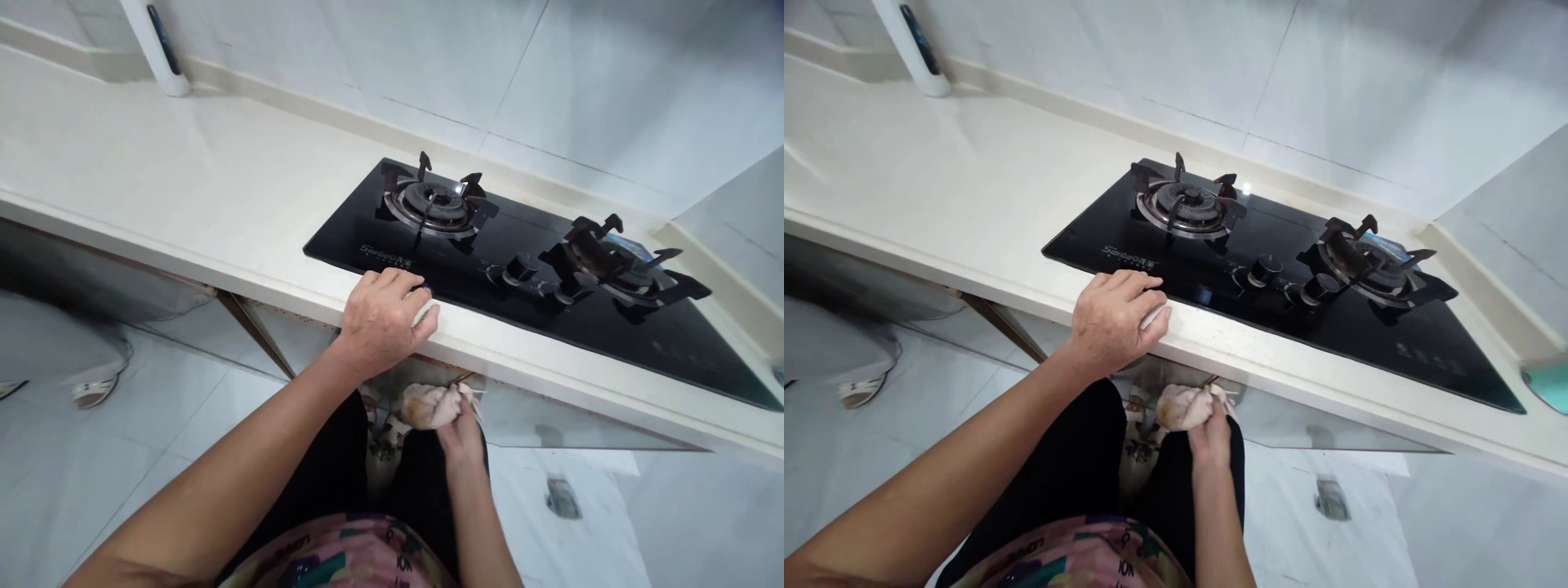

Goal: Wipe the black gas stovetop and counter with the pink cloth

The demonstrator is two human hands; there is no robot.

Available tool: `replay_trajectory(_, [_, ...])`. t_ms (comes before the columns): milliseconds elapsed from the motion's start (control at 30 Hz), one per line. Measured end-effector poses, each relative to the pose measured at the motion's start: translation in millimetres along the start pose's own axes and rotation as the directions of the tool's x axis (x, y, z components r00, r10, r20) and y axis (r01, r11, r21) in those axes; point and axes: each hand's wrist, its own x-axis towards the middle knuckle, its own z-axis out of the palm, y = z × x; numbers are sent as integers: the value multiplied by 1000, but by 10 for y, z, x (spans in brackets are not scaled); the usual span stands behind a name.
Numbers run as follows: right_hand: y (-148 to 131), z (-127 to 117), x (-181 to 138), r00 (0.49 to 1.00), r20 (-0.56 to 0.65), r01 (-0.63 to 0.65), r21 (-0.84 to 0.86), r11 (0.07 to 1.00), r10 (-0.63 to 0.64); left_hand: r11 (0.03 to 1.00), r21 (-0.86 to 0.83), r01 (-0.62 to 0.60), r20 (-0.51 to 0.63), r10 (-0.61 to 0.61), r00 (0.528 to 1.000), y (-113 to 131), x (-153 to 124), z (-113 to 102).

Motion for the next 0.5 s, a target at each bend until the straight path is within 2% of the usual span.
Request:
replay_trajectory(167, [-760,-476,-7,992,-117,50,68,996,-42,1000,-7,10,6,-10,1000,-1,-4,6])
replay_trajectory(267, [-983,-662,-92,987,-155,63,67,996,-52,1000,-11,9,7,-9,1000,-5,-8,11])
replay_trajectory(333, [-954,-714,-174,986,-162,31,52,998,-22,1000,-11,11,4,-11,1000,-6,-9,15])
replay_trajectory(500, [-554,-728,-353,984,-107,-145,-28,989,142,1000,-3,16,-4,-16,1000,-3,-8,20])
